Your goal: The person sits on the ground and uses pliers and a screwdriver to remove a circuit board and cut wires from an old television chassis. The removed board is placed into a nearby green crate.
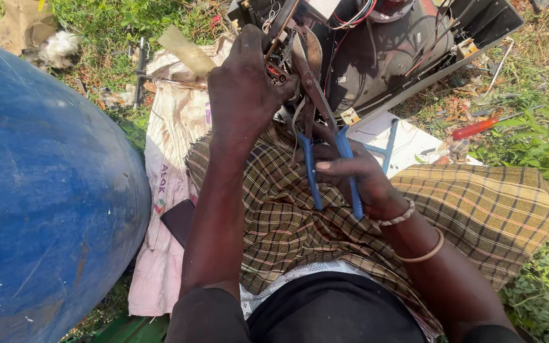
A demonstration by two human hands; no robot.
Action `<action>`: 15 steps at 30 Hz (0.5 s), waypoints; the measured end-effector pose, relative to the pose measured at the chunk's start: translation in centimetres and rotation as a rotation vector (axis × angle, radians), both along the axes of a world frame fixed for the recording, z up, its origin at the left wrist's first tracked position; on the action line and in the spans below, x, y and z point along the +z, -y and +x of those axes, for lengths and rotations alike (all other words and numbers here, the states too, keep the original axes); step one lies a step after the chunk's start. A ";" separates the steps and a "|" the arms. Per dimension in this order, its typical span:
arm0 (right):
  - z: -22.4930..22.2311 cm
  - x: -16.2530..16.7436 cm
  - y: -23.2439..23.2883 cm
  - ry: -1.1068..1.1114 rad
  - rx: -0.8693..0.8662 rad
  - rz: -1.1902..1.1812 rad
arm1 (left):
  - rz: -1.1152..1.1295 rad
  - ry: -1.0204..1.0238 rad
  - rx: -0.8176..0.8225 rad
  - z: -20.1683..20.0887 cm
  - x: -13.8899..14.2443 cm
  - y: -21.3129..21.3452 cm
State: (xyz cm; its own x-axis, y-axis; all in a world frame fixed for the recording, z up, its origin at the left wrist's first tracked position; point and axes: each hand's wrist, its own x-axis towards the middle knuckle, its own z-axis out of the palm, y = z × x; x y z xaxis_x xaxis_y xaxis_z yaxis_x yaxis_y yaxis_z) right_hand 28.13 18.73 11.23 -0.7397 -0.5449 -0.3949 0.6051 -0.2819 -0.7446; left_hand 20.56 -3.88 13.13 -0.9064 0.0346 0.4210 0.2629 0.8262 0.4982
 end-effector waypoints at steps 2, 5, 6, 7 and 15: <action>0.0 0.4 0.1 -0.004 0.017 -0.049 | -0.031 0.012 0.019 0.1 -0.7 -0.2; 0.0 0.3 0.3 0.037 0.006 -0.064 | -0.106 -0.021 0.018 0.3 -2.0 -0.4; -0.1 0.1 0.4 0.058 -0.005 -0.059 | -0.139 -0.045 0.009 0.4 -2.5 -0.3; -0.2 -0.3 0.5 0.014 -0.027 -0.036 | -0.174 -0.075 0.000 0.4 -2.9 -0.3; -2.1 -3.0 0.1 -0.681 -0.171 0.549 | -0.062 -0.056 -0.009 0.4 -2.4 0.5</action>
State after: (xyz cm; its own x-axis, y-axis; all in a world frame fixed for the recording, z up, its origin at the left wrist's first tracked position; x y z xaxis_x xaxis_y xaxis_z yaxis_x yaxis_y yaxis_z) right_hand 26.03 18.68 8.26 -0.9632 -0.2684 -0.0132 -0.0352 0.1747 -0.9840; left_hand 20.94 -4.41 10.75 -0.8810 0.0706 0.4678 0.2967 0.8526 0.4301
